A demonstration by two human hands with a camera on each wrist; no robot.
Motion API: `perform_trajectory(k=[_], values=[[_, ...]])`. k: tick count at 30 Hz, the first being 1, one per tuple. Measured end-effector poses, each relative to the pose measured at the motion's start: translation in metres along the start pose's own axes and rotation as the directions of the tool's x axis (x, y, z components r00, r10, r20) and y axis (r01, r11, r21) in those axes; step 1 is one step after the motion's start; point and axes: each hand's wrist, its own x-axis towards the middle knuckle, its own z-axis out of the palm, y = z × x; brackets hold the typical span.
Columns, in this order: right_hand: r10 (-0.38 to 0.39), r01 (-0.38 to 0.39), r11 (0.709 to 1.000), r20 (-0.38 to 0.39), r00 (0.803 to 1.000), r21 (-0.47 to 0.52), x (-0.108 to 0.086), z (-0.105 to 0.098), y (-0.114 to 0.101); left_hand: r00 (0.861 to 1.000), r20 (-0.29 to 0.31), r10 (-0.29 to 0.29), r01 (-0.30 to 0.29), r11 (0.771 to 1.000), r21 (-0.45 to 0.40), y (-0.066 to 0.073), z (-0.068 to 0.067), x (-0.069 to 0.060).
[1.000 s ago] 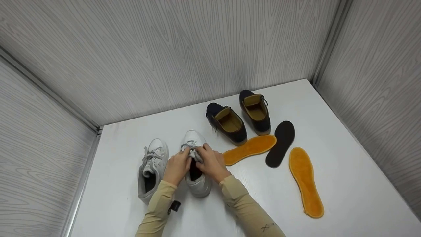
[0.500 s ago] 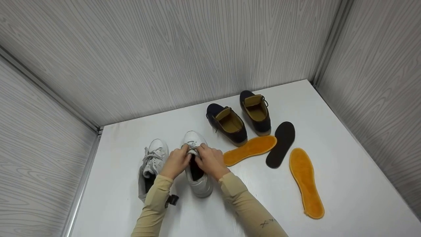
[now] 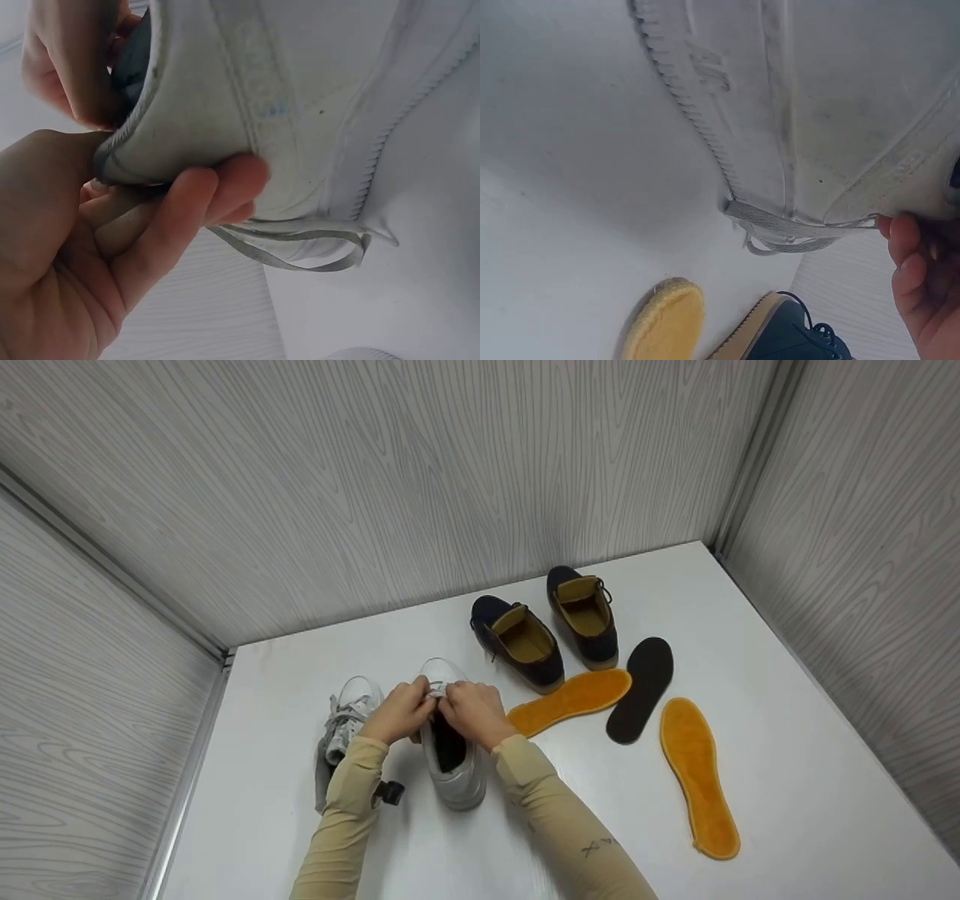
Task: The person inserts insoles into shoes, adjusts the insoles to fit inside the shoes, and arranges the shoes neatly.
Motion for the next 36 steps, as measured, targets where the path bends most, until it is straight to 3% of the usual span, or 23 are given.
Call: perform_trajectory(k=[4,7,15,20,25,29,36], values=[[0.041,-0.045,0.997,0.068,0.997,0.056,0.008,-0.002,0.004,0.998,0.055,-0.021,0.025,0.997,-0.074,-0.007,-0.003,0.006],[0.072,-0.082,0.994,0.125,0.989,0.072,0.012,-0.003,0.005,0.997,0.060,-0.041,0.048,0.993,-0.112,-0.011,-0.003,0.008],[0.096,-0.109,0.992,0.193,0.977,0.059,0.017,-0.006,0.005,0.991,-0.025,-0.130,0.126,0.981,-0.145,-0.010,0.004,-0.001],[0.096,-0.111,0.992,0.232,0.968,0.052,0.017,-0.006,0.007,0.992,-0.085,-0.094,0.089,0.994,-0.063,-0.006,0.007,-0.007],[0.072,-0.090,0.994,0.246,0.967,0.063,0.016,-0.006,0.008,0.991,-0.114,-0.070,0.064,0.997,-0.049,-0.003,0.010,-0.009],[0.073,-0.093,0.993,0.244,0.967,0.071,0.015,-0.008,0.009,0.992,-0.079,-0.094,0.089,0.994,-0.068,-0.001,0.011,-0.009],[0.075,-0.100,0.984,0.167,0.983,0.148,0.017,-0.004,0.008,0.995,-0.037,-0.095,0.093,0.994,-0.062,-0.004,0.005,-0.006]])
